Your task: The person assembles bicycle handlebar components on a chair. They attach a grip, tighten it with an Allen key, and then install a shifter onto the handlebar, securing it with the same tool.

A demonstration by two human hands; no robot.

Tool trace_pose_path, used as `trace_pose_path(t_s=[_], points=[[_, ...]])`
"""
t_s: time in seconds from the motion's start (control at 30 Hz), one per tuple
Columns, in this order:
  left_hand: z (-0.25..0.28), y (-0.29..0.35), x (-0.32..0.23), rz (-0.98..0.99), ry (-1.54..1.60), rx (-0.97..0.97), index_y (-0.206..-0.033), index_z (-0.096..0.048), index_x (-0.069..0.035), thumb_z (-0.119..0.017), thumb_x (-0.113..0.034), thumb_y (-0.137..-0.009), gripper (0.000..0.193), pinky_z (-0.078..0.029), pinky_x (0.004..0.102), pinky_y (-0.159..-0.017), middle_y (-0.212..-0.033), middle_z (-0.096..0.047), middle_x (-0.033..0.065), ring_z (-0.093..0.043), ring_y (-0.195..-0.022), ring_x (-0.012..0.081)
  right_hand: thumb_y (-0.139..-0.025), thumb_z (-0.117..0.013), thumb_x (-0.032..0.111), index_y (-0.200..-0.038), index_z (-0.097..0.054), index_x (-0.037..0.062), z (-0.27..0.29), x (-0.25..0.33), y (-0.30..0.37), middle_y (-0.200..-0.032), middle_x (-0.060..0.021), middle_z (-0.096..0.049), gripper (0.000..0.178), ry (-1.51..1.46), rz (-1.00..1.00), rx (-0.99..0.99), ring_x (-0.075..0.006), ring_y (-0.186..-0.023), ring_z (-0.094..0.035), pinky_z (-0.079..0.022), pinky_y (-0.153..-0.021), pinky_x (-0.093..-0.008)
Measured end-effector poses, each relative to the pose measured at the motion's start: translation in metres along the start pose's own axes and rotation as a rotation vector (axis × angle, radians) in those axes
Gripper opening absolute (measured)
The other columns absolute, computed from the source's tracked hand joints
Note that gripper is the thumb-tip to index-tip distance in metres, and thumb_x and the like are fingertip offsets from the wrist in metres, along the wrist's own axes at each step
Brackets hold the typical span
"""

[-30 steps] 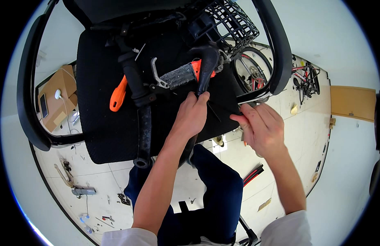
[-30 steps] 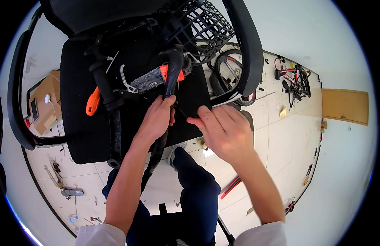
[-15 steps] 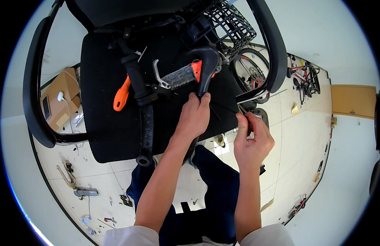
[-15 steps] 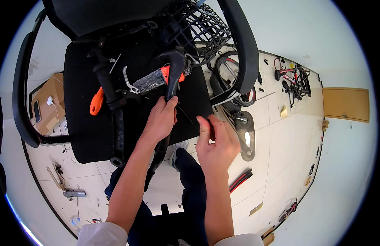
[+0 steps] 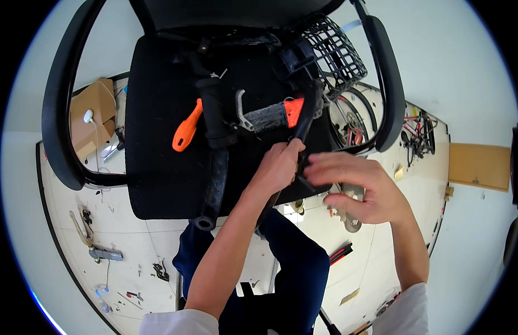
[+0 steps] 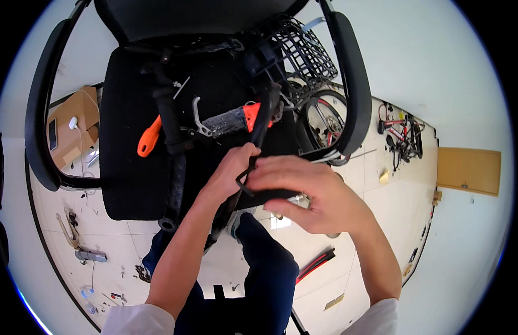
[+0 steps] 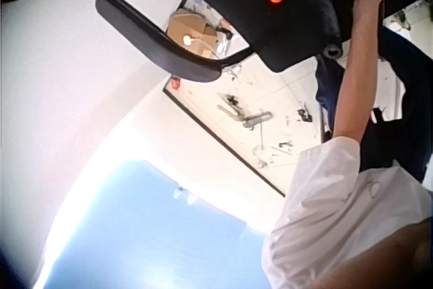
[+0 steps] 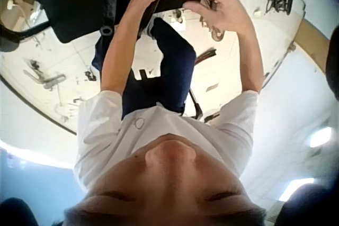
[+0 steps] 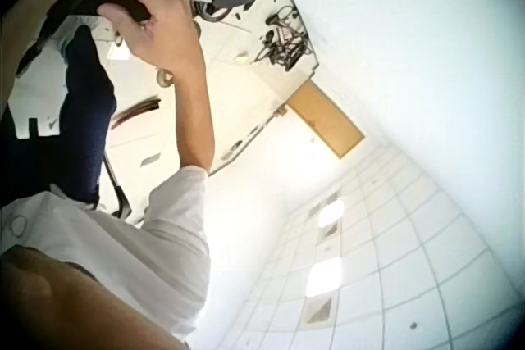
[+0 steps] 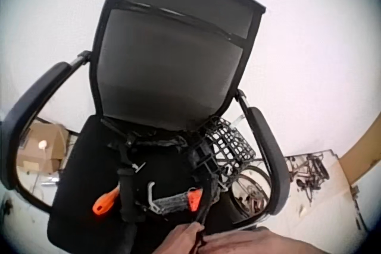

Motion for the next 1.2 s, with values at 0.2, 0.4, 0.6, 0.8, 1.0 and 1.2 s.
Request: trace_pose_path(t_s=[0.2, 0.4, 0.6, 0.8, 1.0, 1.2], points=[[-0.011, -0.001, -0.015, -0.297, 0.001, 0.158, -0.081, -0.060, 0.003, -0.050, -0.032, -0.089, 0.037, -0.043, 0.0335, -0.055, -0.065, -0.056, 0.0096, -0.057, -0.055, 0.0200, -0.071, -0.086, 0.013, -0.093, -0.068, 0.0049, -0.012, 0.002, -0.042, -0.092, -0.0059, -0.069, 0.030, -0.215, -0.003, 0.131, -0.0270, -0.092, -0.066, -0.053, -0.076, -0.0352], [-0.012, 0.013, -0.009, -0.184, 0.119, 0.186, -0.089, -0.059, 0.001, -0.053, -0.033, -0.089, 0.035, -0.043, 0.0320, -0.061, -0.072, -0.057, 0.0087, -0.057, -0.063, 0.0187, -0.084, -0.076, 0.023, -0.087, -0.066, 0.0030, -0.060, 0.005, -0.067, -0.077, -0.0101, -0.063, 0.022, -0.276, 0.068, 0.333, -0.0272, -0.072, -0.064, -0.048, -0.061, -0.0352], [-0.017, 0.019, -0.005, -0.026, 0.215, 0.104, -0.096, -0.059, 0.000, -0.055, -0.035, -0.090, 0.036, -0.044, 0.0304, -0.066, -0.079, -0.058, 0.0079, -0.058, -0.072, 0.0174, -0.089, -0.068, 0.015, -0.084, -0.065, -0.0016, -0.064, -0.013, -0.051, -0.068, -0.0089, -0.062, 0.017, -0.459, 0.130, 0.206, -0.0234, -0.058, -0.059, -0.044, -0.056, -0.0336], [-0.018, 0.033, -0.006, 0.118, 0.331, 0.035, -0.104, -0.058, -0.002, -0.058, -0.037, -0.090, 0.038, -0.044, 0.0288, -0.072, -0.087, -0.059, 0.0070, -0.058, -0.080, 0.0161, -0.083, -0.073, 0.014, -0.087, -0.065, -0.0015, -0.046, -0.042, -0.025, -0.068, -0.0076, -0.061, 0.018, -0.839, 0.227, -0.078, -0.0196, -0.060, -0.058, -0.043, -0.055, -0.0303], [-0.020, 0.026, 0.002, 0.246, 0.318, 0.241, -0.110, -0.057, -0.002, -0.059, -0.037, -0.091, 0.040, -0.045, 0.0276, -0.077, -0.092, -0.059, 0.0064, -0.058, -0.086, 0.0150, -0.082, -0.074, 0.023, -0.086, -0.071, 0.0001, -0.054, -0.024, -0.001, -0.068, -0.0054, -0.062, 0.024, -0.726, 0.336, 0.142, -0.0157, -0.059, -0.056, -0.042, -0.055, -0.0303], [-0.042, 0.056, 0.003, 0.270, 0.183, 0.183, -0.121, -0.055, 0.001, -0.053, -0.023, -0.097, 0.035, -0.046, 0.0268, -0.087, -0.105, -0.061, 0.0085, -0.060, -0.095, 0.0146, -0.082, -0.073, 0.032, -0.083, -0.072, -0.0012, -0.079, -0.012, -0.001, -0.070, -0.0092, -0.066, 0.033, -0.458, 0.338, 0.421, -0.0225, -0.071, -0.064, -0.049, -0.062, -0.0360]])
Point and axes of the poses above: each hand's wrist, its own y-axis away from the middle knuckle, its own z-axis out of the back of the hand, x = y × z, the point moved 8 cm from there along -y, towards the middle knuckle
